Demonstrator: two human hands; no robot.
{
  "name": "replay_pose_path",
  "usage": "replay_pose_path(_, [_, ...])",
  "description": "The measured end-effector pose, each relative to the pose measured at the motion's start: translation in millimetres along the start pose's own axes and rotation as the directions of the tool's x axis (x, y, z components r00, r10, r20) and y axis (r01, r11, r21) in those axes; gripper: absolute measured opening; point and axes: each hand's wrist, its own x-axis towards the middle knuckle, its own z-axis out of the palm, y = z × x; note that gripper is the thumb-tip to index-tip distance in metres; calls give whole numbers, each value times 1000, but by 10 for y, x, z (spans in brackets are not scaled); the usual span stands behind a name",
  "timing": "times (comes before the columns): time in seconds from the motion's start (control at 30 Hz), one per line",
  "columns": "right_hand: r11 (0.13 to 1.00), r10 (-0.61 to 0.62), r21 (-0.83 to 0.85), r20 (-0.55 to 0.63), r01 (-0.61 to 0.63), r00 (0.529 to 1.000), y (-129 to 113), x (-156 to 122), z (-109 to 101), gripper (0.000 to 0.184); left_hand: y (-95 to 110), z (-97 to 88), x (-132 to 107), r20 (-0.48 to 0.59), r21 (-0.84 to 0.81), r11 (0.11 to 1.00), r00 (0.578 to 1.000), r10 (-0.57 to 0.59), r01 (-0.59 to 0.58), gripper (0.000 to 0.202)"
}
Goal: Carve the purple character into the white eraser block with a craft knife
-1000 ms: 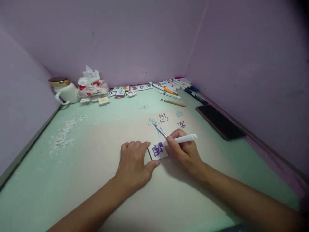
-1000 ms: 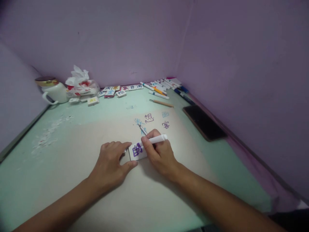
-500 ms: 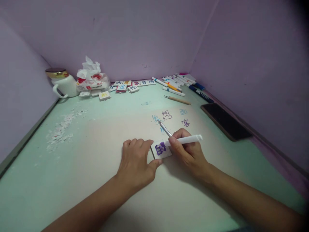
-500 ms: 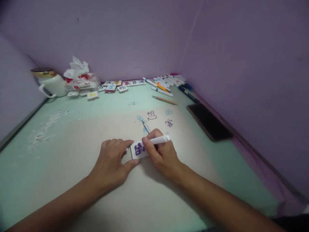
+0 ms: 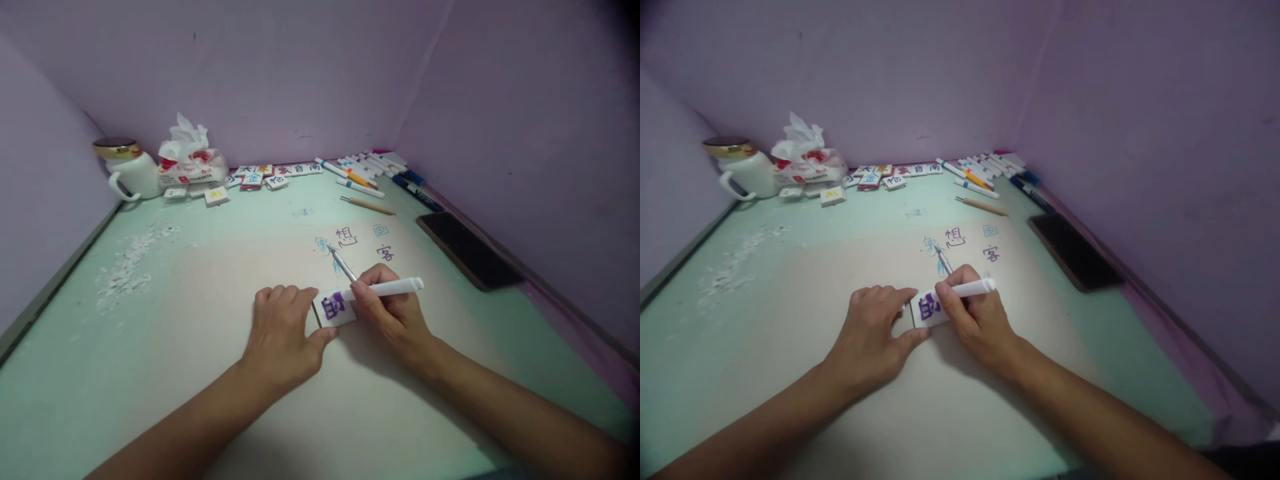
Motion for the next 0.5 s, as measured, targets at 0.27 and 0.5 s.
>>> replay_pose_path(0.27, [999,22,-36,22,-21,1000,-3,9,8,22,-2,4,-5,-2,-3,1000,1000,-3,3,41])
replay_pose_path(0.5, [999,10,-51,48,-7,999,-8,4,1,20,1,9,2,2,6,1000,1000,-4,4,41])
